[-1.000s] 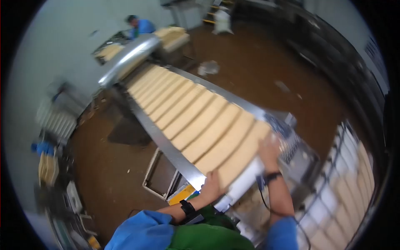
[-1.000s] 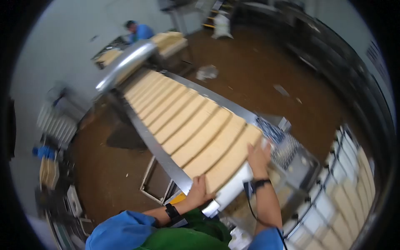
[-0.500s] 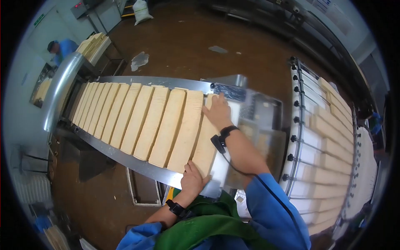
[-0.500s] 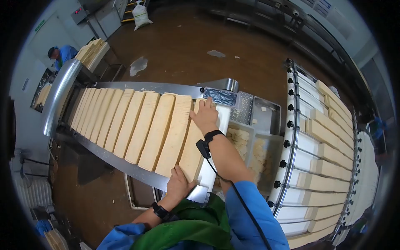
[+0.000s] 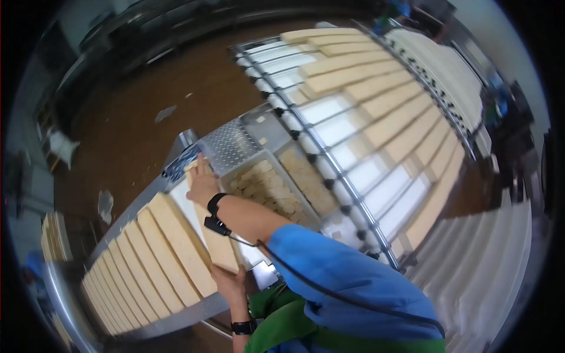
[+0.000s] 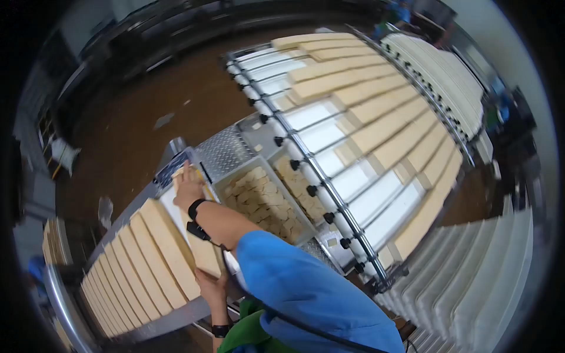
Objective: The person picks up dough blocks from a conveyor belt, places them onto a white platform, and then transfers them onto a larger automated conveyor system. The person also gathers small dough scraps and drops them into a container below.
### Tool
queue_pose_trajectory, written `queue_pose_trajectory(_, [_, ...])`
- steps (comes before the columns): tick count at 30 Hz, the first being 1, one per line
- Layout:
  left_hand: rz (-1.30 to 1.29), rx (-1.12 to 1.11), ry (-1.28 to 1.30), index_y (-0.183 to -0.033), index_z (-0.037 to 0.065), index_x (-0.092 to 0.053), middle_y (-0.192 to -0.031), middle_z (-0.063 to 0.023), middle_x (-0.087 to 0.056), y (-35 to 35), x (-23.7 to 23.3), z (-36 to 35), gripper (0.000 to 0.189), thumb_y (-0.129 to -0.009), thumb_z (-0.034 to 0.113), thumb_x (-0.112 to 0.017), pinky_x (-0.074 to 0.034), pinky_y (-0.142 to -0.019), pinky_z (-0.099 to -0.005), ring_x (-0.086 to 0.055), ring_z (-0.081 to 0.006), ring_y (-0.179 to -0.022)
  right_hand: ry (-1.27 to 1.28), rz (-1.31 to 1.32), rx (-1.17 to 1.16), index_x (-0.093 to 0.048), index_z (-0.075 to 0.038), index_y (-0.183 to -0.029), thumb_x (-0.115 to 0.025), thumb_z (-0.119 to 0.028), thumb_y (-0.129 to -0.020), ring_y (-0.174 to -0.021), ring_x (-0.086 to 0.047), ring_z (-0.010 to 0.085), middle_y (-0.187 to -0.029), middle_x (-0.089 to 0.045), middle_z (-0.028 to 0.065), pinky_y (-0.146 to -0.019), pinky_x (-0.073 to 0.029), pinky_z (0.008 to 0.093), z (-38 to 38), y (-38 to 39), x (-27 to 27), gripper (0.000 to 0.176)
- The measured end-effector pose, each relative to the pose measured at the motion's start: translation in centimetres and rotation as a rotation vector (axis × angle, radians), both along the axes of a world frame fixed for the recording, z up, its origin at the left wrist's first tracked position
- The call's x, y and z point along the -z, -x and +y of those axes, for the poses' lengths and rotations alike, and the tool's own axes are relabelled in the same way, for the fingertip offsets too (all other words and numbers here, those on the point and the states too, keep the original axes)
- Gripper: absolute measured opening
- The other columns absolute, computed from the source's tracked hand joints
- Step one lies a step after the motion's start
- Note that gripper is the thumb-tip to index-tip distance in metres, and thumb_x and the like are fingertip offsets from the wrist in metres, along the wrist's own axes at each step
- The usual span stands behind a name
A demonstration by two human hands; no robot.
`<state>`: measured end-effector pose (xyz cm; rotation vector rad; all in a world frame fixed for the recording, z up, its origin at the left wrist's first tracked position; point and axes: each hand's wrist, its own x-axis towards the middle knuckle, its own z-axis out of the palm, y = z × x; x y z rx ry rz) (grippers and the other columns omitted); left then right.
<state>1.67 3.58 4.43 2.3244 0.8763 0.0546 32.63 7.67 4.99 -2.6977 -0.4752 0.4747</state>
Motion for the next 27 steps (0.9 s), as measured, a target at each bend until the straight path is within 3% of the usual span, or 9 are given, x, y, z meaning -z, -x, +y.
queue_pose_trajectory(2, [0.029,0.014,-0.061,-0.147,-0.013,-0.022,-0.135,-0.0372,-0.040,0.1,1.1,0.1,0.102,-0.078,0.033,-0.082,-0.043,-0.105,-0.0529,-0.045,-0.0546,-0.125,-0.073,0.070,0.107,-0.026,-0.006,-0.155,-0.075,-0.032,-0.075,-0.118,-0.052,0.0614,-0.167,0.002,0.0204,-0.086,-0.055,0.0545,-0.6,0.5,-0.9,0.097])
queue_pose_trajectory(6, [0.007,0.028,-0.094,-0.147,-0.010,-0.022,-0.139,-0.0352,-0.034,-1.5,1.3,-1.3,0.096,-0.078,0.021,-0.080,-0.040,-0.108,-0.0538,-0.040,-0.0543,-0.127,-0.426,-0.124,0.310,-0.037,0.000,-0.141,-0.075,-0.027,-0.073,-0.120,-0.054,0.0526,-0.159,-0.021,0.0265,-0.092,-0.052,0.0538,-7.4,1.0,-0.8,0.082])
queue_pose_trajectory(13, [-0.426,0.361,-0.014,-0.143,-0.003,-0.038,-0.139,-0.0300,-0.034,-6.0,-5.4,-10.2,0.082,-0.071,0.003,-0.075,-0.033,-0.114,-0.0489,-0.034,-0.0462,-0.134,-0.719,-0.301,0.846,-0.037,0.001,-0.138,-0.068,-0.036,-0.087,-0.120,-0.053,0.0471,-0.134,-0.043,0.0291,-0.100,-0.047,0.0509,-35.0,6.5,-9.1,0.071])
queue_pose_trajectory(14, [-0.462,0.484,0.006,-0.142,-0.001,-0.041,-0.139,-0.0289,-0.034,-6.8,-6.5,-11.9,0.079,-0.071,0.003,-0.075,-0.034,-0.113,-0.0483,-0.035,-0.0452,-0.134,-0.539,-0.628,0.886,-0.039,0.001,-0.137,-0.069,-0.037,-0.087,-0.119,-0.055,0.0455,-0.132,-0.046,0.0279,-0.100,-0.048,0.0500,-39.9,6.9,-5.8,0.070])
queue_pose_trajectory(17, [-0.469,0.861,0.121,-0.140,0.006,-0.048,-0.140,-0.0253,-0.035,-8.3,-10.2,-16.6,0.074,-0.071,0.007,-0.078,-0.039,-0.110,-0.0475,-0.039,-0.0435,-0.133,-0.418,-0.664,1.188,-0.049,0.003,-0.129,-0.070,-0.042,-0.087,-0.118,-0.056,0.0445,-0.126,-0.054,0.0284,-0.101,-0.046,0.0491,-52.9,12.4,-7.6,0.065])
queue_pose_trajectory(20, [-0.466,1.282,0.215,-0.139,0.010,-0.051,-0.142,-0.0223,-0.036,-8.9,-11.8,-21.6,0.072,-0.076,0.021,-0.085,-0.049,-0.102,-0.0467,-0.049,-0.0435,-0.124,-0.013,-0.196,1.360,-0.054,-0.002,-0.131,-0.053,-0.061,-0.090,-0.120,-0.056,0.0417,-0.130,-0.060,0.0247,-0.104,-0.041,0.0560,-62.2,16.3,-8.7,0.072])
queue_pose_trajectory(23, [-0.282,1.479,0.456,-0.139,0.010,-0.052,-0.141,-0.0225,-0.037,-8.7,-10.9,-26.1,0.071,-0.079,0.027,-0.085,-0.051,-0.099,-0.0457,-0.052,-0.0433,-0.122,0.376,-0.030,1.048,-0.053,-0.005,-0.136,-0.049,-0.059,-0.093,-0.130,-0.049,0.0418,-0.131,-0.062,0.0211,-0.110,-0.027,0.0646,-67.0,17.9,-8.9,0.070])
queue_pose_trajectory(24, [-0.280,1.510,0.442,-0.141,0.011,-0.050,-0.140,-0.0228,-0.037,-8.6,-10.9,-27.2,0.064,-0.085,0.021,-0.078,-0.048,-0.103,-0.0451,-0.049,-0.0427,-0.126,0.392,0.033,1.014,-0.050,-0.008,-0.142,-0.047,-0.058,-0.095,-0.137,-0.041,0.0431,-0.136,-0.060,0.0194,-0.113,-0.014,0.0691,-68.0,17.5,-8.7,0.069])
queue_pose_trajectory(27, [-0.233,1.513,0.558,-0.143,0.012,-0.048,-0.146,-0.0256,-0.034,-9.8,-9.3,-31.1,0.057,-0.090,0.014,-0.070,-0.043,-0.108,-0.0443,-0.043,-0.0453,-0.134,0.483,-0.307,1.055,-0.047,-0.008,-0.147,-0.045,-0.060,-0.096,-0.140,-0.037,0.0425,-0.146,-0.051,0.0200,-0.114,-0.014,0.0684,-71.5,16.7,-3.7,0.072])
